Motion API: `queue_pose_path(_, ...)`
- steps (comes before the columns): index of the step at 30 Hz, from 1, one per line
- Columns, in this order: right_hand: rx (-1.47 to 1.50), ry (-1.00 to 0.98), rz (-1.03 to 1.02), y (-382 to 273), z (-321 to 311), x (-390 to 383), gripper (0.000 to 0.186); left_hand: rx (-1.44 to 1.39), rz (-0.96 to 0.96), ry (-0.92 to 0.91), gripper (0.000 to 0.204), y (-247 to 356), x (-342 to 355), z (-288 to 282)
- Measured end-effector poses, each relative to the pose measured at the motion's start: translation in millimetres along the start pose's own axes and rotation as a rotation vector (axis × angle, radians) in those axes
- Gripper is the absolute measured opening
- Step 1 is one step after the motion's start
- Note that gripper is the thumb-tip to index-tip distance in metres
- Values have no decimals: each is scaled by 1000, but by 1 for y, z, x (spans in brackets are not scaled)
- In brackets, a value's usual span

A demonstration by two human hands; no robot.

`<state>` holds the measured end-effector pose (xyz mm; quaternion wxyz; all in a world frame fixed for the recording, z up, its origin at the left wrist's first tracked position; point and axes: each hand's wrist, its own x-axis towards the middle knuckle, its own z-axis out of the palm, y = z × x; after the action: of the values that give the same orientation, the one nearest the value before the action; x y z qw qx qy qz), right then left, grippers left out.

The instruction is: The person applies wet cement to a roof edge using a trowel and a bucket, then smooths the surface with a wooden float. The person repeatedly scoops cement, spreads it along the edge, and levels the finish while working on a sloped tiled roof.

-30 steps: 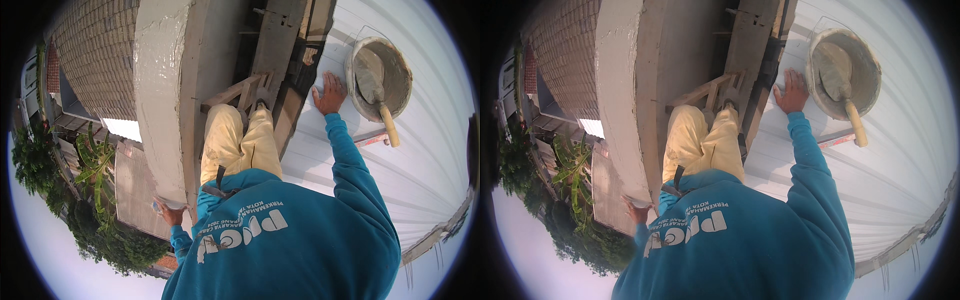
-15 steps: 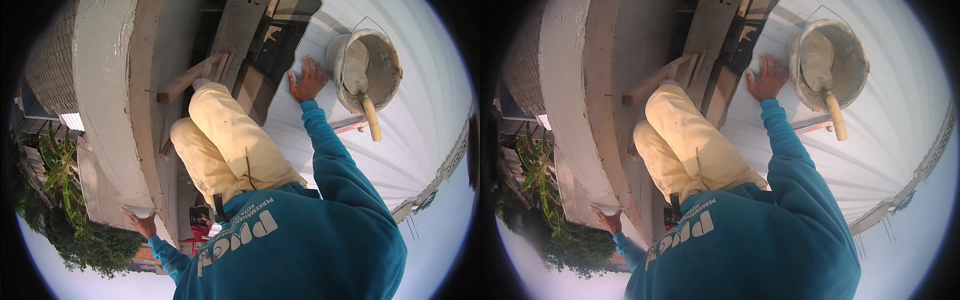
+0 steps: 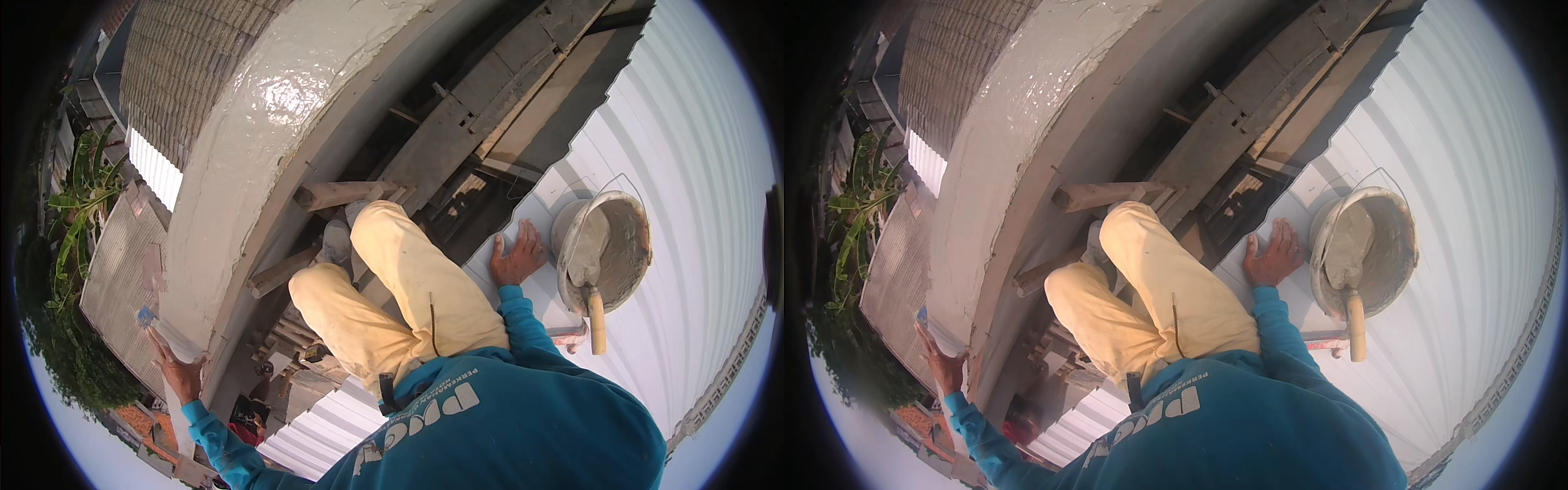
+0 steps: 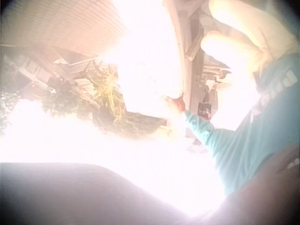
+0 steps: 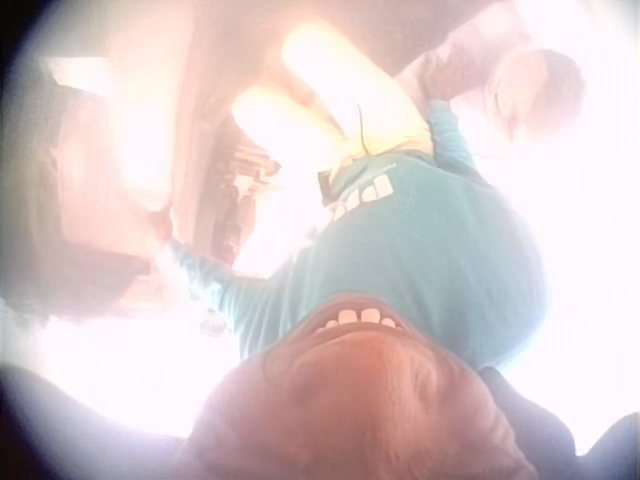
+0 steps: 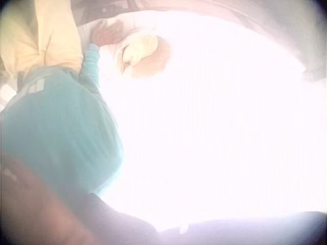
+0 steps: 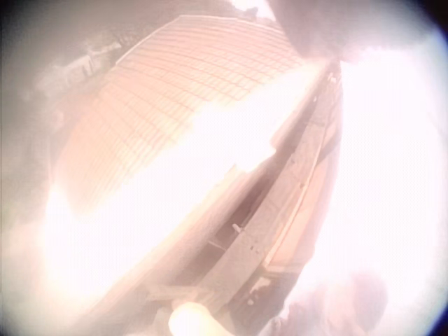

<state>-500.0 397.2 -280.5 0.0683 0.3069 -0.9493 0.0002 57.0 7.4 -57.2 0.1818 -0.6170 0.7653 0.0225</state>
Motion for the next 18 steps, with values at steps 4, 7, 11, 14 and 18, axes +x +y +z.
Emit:
queue_pose_path(4, 35, 49, -8, 1, -2, -7, 61, -66, -104, 205, 131, 20, -34, 8)
queue_pose_path(7, 23, 63, -30, -2, -2, -4, 62, -160, -193, 418, 116, 31, -72, 36)
queue_pose_path(11, 37, 91, 3, -5, -3, -9, 64, -361, -339, 485, 97, 59, -150, 90)
queue_pose_path(14, 42, 84, 15, 1, -2, -15, 67, -489, -403, 330, 93, 97, -211, 137)
queue_pose_path(18, 68, 59, 12, 7, 0, -14, 74, -613, -405, 5, 93, 157, -283, 213)
